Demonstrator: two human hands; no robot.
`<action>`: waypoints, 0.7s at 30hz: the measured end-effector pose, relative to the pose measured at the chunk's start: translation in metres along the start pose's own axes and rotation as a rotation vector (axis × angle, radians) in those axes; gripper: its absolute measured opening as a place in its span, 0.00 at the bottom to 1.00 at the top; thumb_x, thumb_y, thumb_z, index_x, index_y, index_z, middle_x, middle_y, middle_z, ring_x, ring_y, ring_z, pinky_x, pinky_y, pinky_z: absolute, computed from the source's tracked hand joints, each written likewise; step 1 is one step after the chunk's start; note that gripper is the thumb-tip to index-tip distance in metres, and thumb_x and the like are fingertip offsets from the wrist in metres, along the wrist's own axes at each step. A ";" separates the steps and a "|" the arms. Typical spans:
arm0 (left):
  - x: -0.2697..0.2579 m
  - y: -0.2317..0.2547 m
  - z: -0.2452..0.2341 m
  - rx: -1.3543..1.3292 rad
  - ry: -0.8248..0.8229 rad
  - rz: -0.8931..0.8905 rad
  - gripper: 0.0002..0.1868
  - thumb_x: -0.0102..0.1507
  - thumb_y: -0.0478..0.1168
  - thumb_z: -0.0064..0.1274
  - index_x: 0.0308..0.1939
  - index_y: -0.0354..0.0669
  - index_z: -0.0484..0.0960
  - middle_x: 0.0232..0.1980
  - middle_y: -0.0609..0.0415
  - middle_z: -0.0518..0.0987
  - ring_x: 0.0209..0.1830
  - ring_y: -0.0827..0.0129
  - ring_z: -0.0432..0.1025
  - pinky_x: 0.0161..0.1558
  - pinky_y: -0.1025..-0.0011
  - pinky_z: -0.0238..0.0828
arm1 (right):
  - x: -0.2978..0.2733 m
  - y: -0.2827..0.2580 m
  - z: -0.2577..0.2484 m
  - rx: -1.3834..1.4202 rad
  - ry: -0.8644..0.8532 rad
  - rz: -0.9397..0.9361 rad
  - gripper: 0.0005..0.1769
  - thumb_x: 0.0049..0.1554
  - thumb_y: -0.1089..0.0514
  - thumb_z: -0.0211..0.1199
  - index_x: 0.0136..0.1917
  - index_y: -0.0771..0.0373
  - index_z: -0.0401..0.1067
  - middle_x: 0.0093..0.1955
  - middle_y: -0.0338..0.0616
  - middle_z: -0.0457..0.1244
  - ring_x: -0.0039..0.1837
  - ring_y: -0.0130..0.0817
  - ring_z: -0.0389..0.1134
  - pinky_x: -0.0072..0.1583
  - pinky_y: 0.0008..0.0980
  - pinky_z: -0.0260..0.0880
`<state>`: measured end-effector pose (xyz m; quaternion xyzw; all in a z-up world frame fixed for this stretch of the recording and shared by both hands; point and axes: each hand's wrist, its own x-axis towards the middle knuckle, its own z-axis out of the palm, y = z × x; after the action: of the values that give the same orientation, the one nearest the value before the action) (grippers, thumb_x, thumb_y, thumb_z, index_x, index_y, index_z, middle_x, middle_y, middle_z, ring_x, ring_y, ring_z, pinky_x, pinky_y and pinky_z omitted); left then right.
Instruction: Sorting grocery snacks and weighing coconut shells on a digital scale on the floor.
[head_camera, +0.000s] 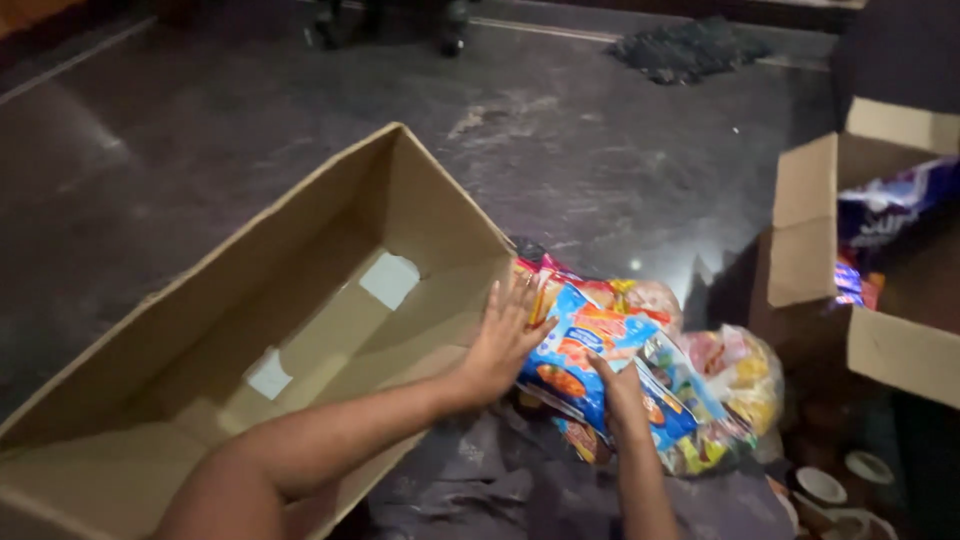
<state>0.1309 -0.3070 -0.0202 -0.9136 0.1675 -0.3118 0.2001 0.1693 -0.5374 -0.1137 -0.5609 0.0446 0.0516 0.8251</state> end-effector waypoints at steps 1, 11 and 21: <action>0.003 0.013 0.003 -0.171 -0.063 0.055 0.43 0.60 0.52 0.54 0.78 0.62 0.56 0.83 0.27 0.41 0.84 0.34 0.37 0.74 0.32 0.31 | 0.003 0.004 -0.004 -0.039 -0.005 -0.017 0.35 0.53 0.60 0.67 0.71 0.68 0.61 0.64 0.50 0.65 0.62 0.40 0.69 0.63 0.41 0.70; 0.032 0.156 0.058 -0.481 -0.485 -0.231 0.42 0.62 0.49 0.51 0.80 0.53 0.54 0.81 0.29 0.45 0.80 0.29 0.39 0.70 0.26 0.37 | 0.047 0.063 -0.044 -0.146 0.080 -0.190 0.43 0.58 0.59 0.59 0.80 0.68 0.43 0.71 0.52 0.60 0.69 0.41 0.63 0.69 0.37 0.63; -0.022 0.097 0.021 -0.849 -0.196 -0.155 0.54 0.45 0.43 0.66 0.77 0.64 0.62 0.83 0.43 0.51 0.83 0.39 0.44 0.73 0.31 0.41 | -0.028 -0.011 -0.008 0.021 -0.128 -0.043 0.46 0.55 0.57 0.59 0.82 0.58 0.42 0.76 0.48 0.54 0.73 0.40 0.58 0.68 0.41 0.63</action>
<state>0.1098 -0.3761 -0.0921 -0.9499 0.1920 -0.1412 -0.2021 0.1432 -0.5497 -0.1023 -0.5488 -0.0196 0.0692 0.8329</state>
